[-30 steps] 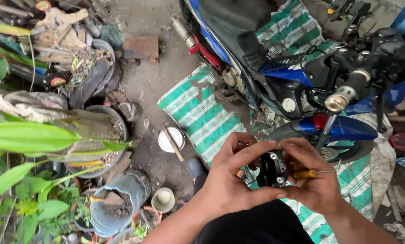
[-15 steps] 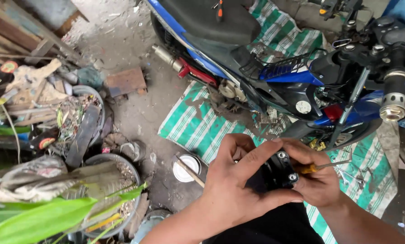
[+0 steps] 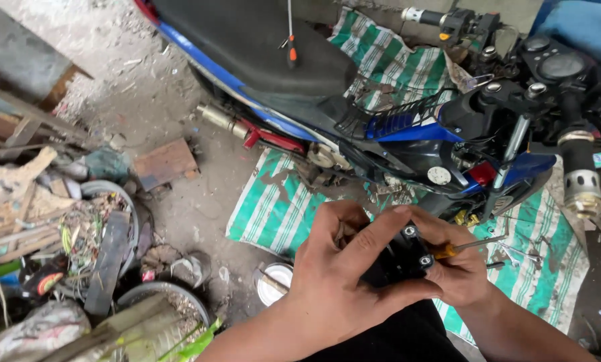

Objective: The person uses a screwdriver to loosen screws on the motorcycle's right handlebar assembly. They remove a black plastic switch housing, inspect it, and then use the screwdriver to reattach it to the handlebar.

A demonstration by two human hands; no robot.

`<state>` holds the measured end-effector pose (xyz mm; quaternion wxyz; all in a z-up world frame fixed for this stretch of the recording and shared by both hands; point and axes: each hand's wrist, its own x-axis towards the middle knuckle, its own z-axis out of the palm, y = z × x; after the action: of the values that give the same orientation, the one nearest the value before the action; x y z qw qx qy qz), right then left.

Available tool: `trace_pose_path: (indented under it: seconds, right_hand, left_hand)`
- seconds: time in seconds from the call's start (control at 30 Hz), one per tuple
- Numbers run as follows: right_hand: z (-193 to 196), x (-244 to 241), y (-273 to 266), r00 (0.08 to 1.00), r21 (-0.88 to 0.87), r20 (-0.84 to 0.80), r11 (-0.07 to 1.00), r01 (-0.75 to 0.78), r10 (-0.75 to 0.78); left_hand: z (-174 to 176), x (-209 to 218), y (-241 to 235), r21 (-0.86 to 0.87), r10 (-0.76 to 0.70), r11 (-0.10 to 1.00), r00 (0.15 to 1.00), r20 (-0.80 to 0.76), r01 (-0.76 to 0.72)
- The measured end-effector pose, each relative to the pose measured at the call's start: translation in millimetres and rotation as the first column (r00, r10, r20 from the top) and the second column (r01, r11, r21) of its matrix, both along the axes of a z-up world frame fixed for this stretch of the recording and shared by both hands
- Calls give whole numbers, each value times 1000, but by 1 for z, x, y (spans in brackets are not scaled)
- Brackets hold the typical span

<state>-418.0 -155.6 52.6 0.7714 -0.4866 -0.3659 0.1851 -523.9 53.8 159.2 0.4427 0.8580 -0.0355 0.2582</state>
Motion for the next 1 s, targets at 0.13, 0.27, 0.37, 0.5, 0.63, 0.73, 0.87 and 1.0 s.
trace_pose_path:
  seconds: [0.13, 0.27, 0.37, 0.5, 0.63, 0.73, 0.87, 1.0]
  right_hand:
    - [-2, 45, 10, 992, -46, 6, 991, 130, -130]
    - [15, 95, 22, 964, -39, 125, 970, 240, -233]
    - [41, 125, 29, 917, -63, 173, 925, 375, -360]
    - [56, 154, 24, 907, 8, 85, 911, 413, -412]
    - [62, 171, 16, 894, 14, 4, 894, 448, -448]
    - [61, 180, 12, 853, -28, -16, 853, 521, -522]
    - [58, 194, 9, 789, -93, 22, 784, 614, -615]
    - [53, 203, 21, 735, -85, 15, 731, 677, -678]
  left_hand:
    - [-1, 65, 15, -227, -231, 950, 972, -41, 216]
    - [-7, 137, 27, -273, -397, 884, 918, -10, 379]
    - [-6, 182, 24, -324, -478, 824, 877, 43, 465]
    - [4, 228, 14, -495, -538, 732, 843, 2, 468]
    - [14, 257, 5, -476, -598, 723, 799, -68, 500]
    - [10, 277, 1, -572, -667, 633, 742, -61, 522]
    - [7, 310, 1, -687, -750, 516, 657, -75, 512]
    - [-15, 343, 8, -743, -827, 358, 561, 29, 566]
